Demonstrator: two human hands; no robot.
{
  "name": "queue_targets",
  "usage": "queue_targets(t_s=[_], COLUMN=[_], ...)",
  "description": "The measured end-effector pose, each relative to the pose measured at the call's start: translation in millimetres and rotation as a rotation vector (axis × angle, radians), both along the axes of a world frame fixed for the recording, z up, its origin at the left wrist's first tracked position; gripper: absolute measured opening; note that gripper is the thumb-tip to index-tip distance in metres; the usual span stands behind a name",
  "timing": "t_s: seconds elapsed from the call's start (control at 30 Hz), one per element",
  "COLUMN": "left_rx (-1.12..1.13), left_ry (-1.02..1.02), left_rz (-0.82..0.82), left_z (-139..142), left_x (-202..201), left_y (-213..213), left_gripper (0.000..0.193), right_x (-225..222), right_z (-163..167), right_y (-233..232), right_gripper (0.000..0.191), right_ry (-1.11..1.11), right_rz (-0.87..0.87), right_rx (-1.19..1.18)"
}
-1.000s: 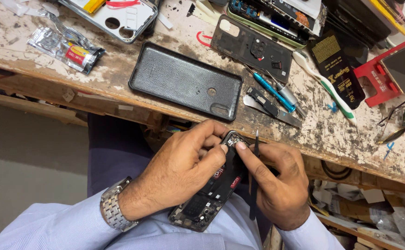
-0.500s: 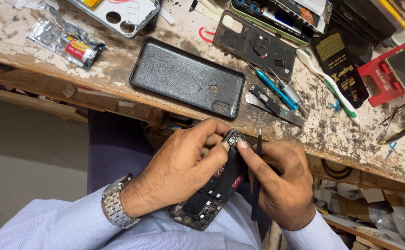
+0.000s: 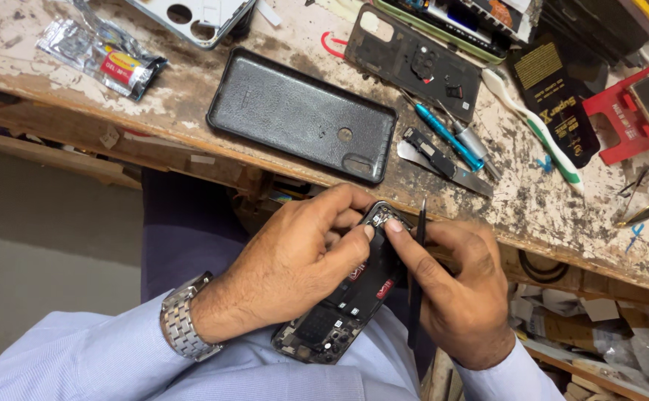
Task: The person repairs a disassembled smartphone at a cluttered workbench, holding the phone body in one hand while using a black pry tool and then tweezers to work on components near the top edge of the device. They continue manipulating small internal parts with the tweezers throughout the clip.
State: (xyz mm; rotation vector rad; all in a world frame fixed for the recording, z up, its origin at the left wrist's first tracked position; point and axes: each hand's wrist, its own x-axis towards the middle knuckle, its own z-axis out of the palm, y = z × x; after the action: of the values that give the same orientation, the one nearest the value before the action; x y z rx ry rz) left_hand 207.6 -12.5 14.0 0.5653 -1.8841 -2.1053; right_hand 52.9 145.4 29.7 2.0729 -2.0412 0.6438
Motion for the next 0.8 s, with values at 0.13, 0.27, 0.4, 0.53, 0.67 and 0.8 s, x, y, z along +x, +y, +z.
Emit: queue_targets(t_s=[0.13,0.27,0.4,0.53,0.67,0.8], left_rx=[-0.032,-0.080,-0.029,0.065,0.116,0.091], left_ry=[-0.016,-0.039,-0.001,0.011,0.031,0.036], left_rz=[0.010,-0.003,-0.017,-0.043,-0.053,-0.043], left_z=[2.8,4.5,2.4,-4.0,-10.2,-11.6], left_x=[0.9,1.5,0.2,-0.7,-1.7,-0.6], left_y=[1.4,1.5,0.9,0.4,0.1,1.8], left_gripper=[0.030,0.030,0.029,0.028,0.029,0.028], right_x=[2.1,3.4,3.0,-0.4,-4.7,-2.7], right_z=[-1.9,0.7,0.6,1.1,2.5,3.3], right_y=[0.8,4.4,4.2,4.8,5.3,5.8], right_gripper=[0.049,0.051,0.049,0.050,0.054,0.052], right_ry=[-0.031,-0.052,-0.079,-0.085,-0.035,-0.086], right_rz=[-0.054,-0.065,-0.066,-0.039,0.022,0.016], right_rx=[-0.014,0.011,0.020,0.044,0.067,0.049])
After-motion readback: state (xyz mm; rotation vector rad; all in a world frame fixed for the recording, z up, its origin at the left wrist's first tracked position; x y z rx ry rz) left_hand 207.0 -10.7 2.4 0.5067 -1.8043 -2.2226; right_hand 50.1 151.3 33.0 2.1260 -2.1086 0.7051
